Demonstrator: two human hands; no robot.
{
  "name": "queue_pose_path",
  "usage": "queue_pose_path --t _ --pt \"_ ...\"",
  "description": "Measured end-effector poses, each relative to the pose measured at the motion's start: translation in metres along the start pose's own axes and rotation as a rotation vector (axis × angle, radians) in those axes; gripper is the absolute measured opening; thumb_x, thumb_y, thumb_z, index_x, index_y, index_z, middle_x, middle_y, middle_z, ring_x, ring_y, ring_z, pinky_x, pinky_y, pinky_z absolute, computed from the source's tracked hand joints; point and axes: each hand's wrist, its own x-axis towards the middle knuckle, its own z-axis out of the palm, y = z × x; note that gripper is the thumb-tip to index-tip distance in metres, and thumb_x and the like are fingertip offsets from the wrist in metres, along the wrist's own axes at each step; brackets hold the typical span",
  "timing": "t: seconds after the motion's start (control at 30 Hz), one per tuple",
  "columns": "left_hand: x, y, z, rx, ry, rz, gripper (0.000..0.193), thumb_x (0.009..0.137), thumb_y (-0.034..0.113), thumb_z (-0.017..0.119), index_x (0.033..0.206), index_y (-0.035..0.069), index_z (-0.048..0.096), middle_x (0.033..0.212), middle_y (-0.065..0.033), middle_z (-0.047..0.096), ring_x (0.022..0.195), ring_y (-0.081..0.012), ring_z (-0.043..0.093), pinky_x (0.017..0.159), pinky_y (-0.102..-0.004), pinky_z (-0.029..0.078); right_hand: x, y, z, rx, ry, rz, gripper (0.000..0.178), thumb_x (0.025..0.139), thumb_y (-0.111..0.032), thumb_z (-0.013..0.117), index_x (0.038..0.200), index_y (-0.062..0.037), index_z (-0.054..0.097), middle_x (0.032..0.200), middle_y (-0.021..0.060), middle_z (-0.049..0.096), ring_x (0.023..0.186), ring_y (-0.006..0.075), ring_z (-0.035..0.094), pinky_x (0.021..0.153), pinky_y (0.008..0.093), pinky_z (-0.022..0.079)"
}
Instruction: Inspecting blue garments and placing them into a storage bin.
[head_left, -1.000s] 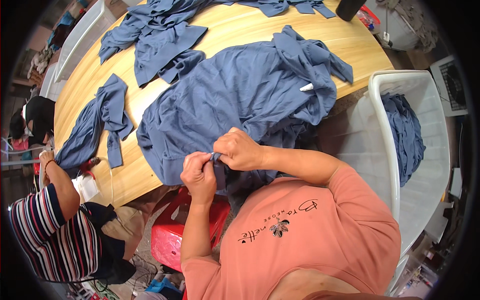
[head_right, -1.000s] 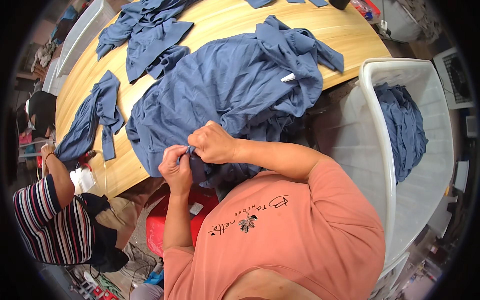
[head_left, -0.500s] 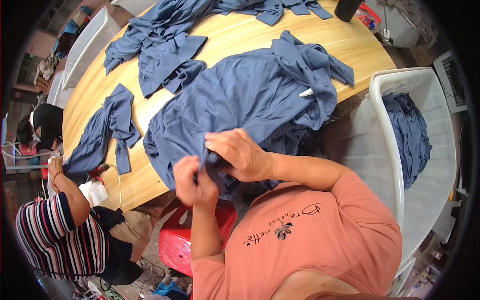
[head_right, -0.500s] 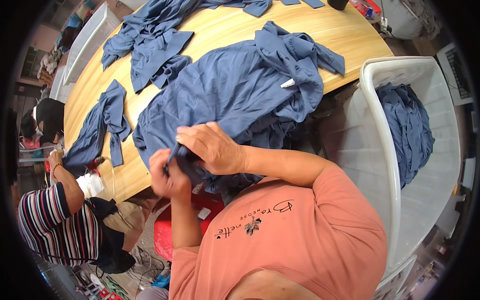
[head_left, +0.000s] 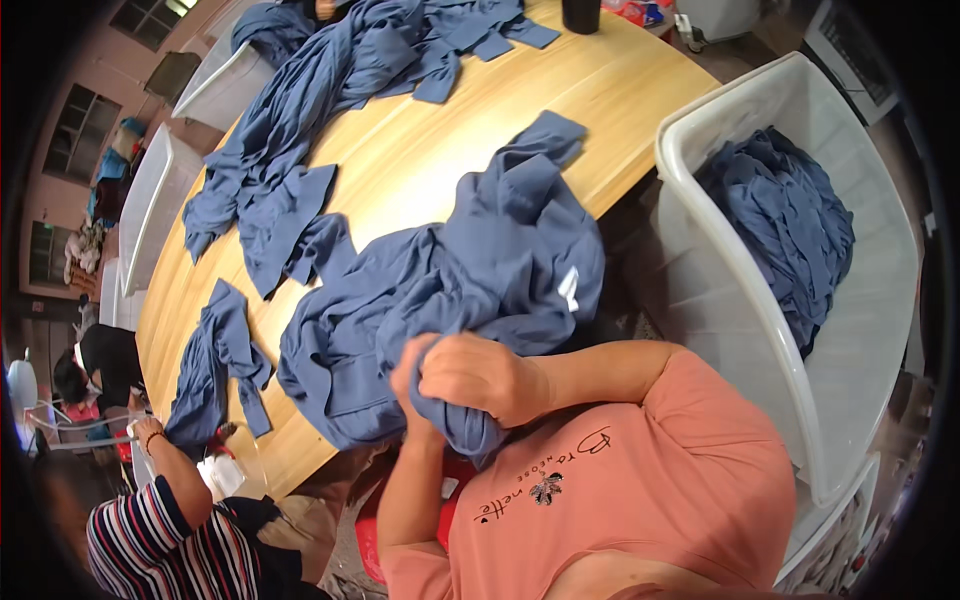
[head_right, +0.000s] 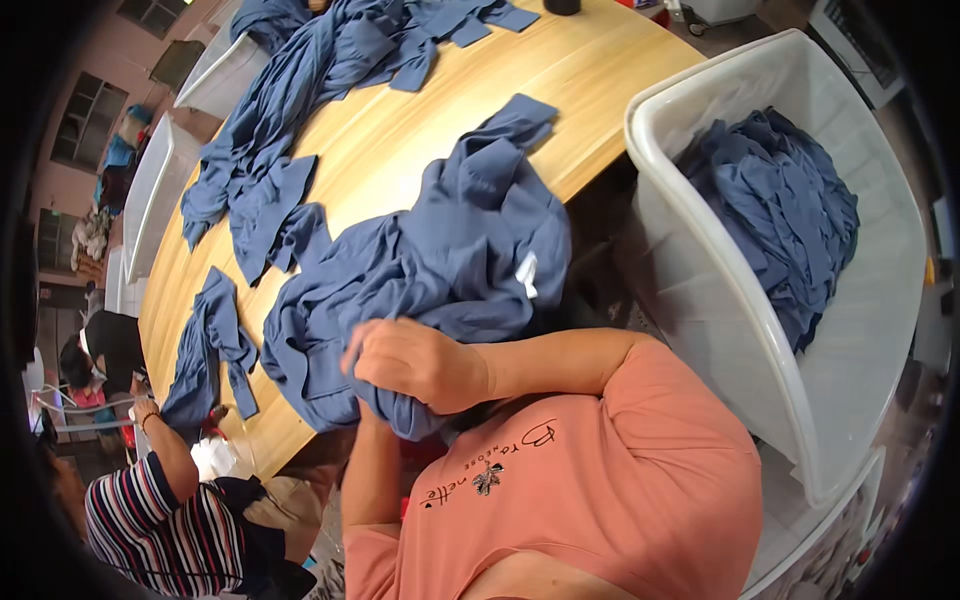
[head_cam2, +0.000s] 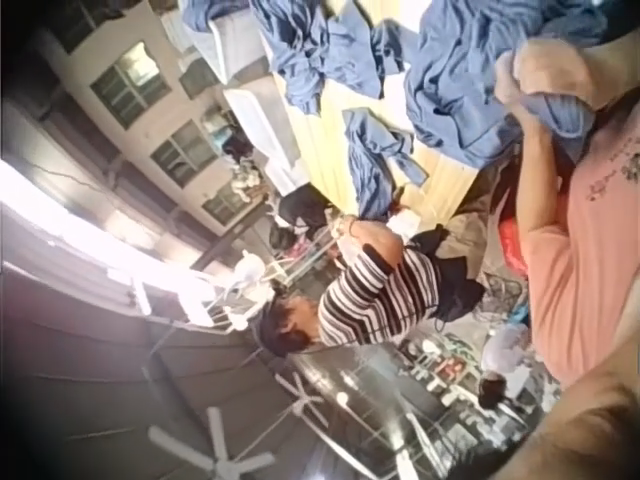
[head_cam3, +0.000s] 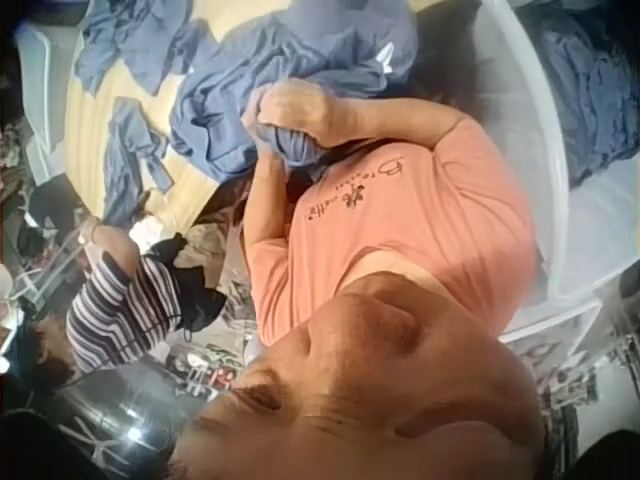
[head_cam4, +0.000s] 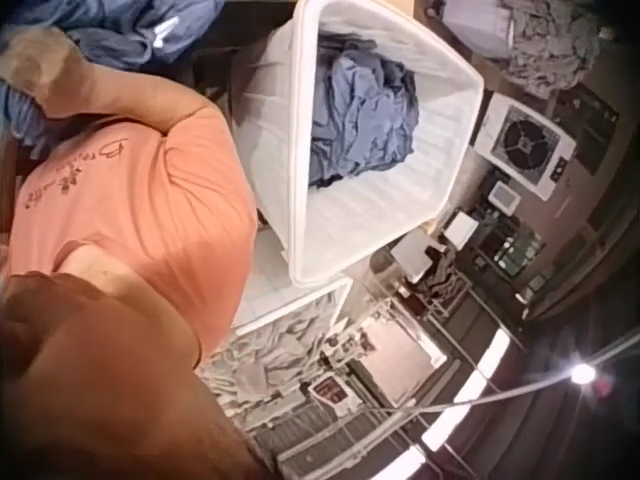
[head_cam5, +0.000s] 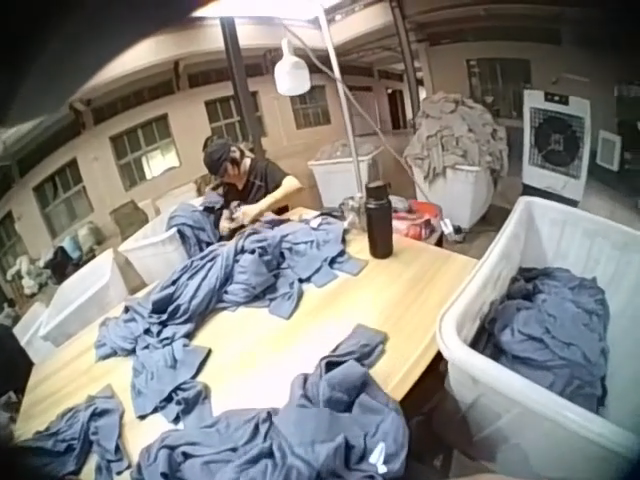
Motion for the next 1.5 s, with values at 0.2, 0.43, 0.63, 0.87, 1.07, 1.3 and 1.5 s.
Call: queue_pose_path --t 0.2,0.43,0.63,0.87,1.07,1.3,1.5 --pt "0.111 0.130 0.105 -0.149 0.155 0.395 0.045 0.071 0.013 0.058 0.113 0.000 0.050 0.116 -0.0203 0.051 0.109 -0.0365 0.048 0.091 -0.0416 0.041 -0.082 0.027 -0.012 -0.363 0.199 0.166 0.023 0.072 -0.003 0.060 0.094 -0.0026 0.057 0.104 0.0156 0.058 0.090 0.0295 0.058 0.078 0.0381 0.042" --pt "0.012 0.239 0.187 -0.456 -0.423 1.280 0.020 0.072 0.021 0.056 0.084 0.005 0.060 0.110 -0.0154 0.054 0.102 -0.0279 0.052 0.087 -0.0441 0.040 -0.129 0.047 -0.009 -0.227 -0.244 0.451 0.029 0.067 -0.006 0.067 0.094 -0.0016 0.057 0.095 0.0145 0.058 0.086 0.0325 0.054 0.076 0.0389 0.044" --pt "0.004 0.070 0.075 0.205 -0.581 0.352 0.025 0.069 0.010 0.067 0.091 0.001 0.060 0.076 -0.0149 0.059 0.072 -0.0304 0.060 0.061 -0.0376 0.048 -0.158 0.052 -0.050 -0.537 -0.356 0.868 0.056 0.063 -0.020 0.074 0.109 -0.0031 0.049 0.109 0.0138 0.050 0.101 0.0314 0.046 0.080 0.0413 0.039" --pt "-0.100 -0.058 0.032 0.659 -0.370 -0.101 0.047 0.065 0.015 0.071 0.107 0.002 0.054 0.084 -0.0181 0.061 0.085 -0.0380 0.058 0.083 -0.0437 0.043 -0.175 0.060 -0.007 -0.575 -0.659 0.583 0.066 0.059 -0.017 0.073 0.120 -0.0106 0.050 0.123 0.0148 0.046 0.111 0.0332 0.040 0.086 0.0486 0.034" --pt "-0.088 -0.032 0.031 -0.166 -0.301 -0.241 0.024 0.063 0.007 0.063 0.086 -0.002 0.061 0.076 -0.0125 0.060 0.072 -0.0227 0.061 0.065 -0.0304 0.046 -0.158 0.070 -0.009 -0.107 -0.616 0.966 0.014 0.069 -0.020 0.063 0.074 -0.0071 0.058 0.089 0.0060 0.055 0.101 0.0305 0.047 0.080 0.0445 0.038" --pt "-0.045 0.048 -0.058 -0.836 -0.055 0.121 0.049 0.066 0.025 0.075 0.104 -0.004 0.061 0.097 -0.0141 0.065 0.083 -0.0212 0.064 0.082 -0.0323 0.049 -0.128 0.048 -0.054 -0.229 -0.393 0.714 0.069 0.062 -0.021 0.073 0.123 -0.0071 0.045 0.123 0.0147 0.047 0.113 0.0332 0.044 0.092 0.0399 0.035" --pt "-0.004 0.089 -0.100 -0.763 0.375 0.439 0.048 0.070 0.021 0.070 0.109 -0.004 0.058 0.102 -0.0136 0.062 0.090 -0.0221 0.061 0.084 -0.0329 0.047 -0.148 0.053 -0.043 -0.041 -0.336 1.067 0.044 0.070 -0.022 0.072 0.105 0.0019 0.058 0.090 0.0166 0.064 0.074 0.0268 0.064 0.070 0.0344 0.050"
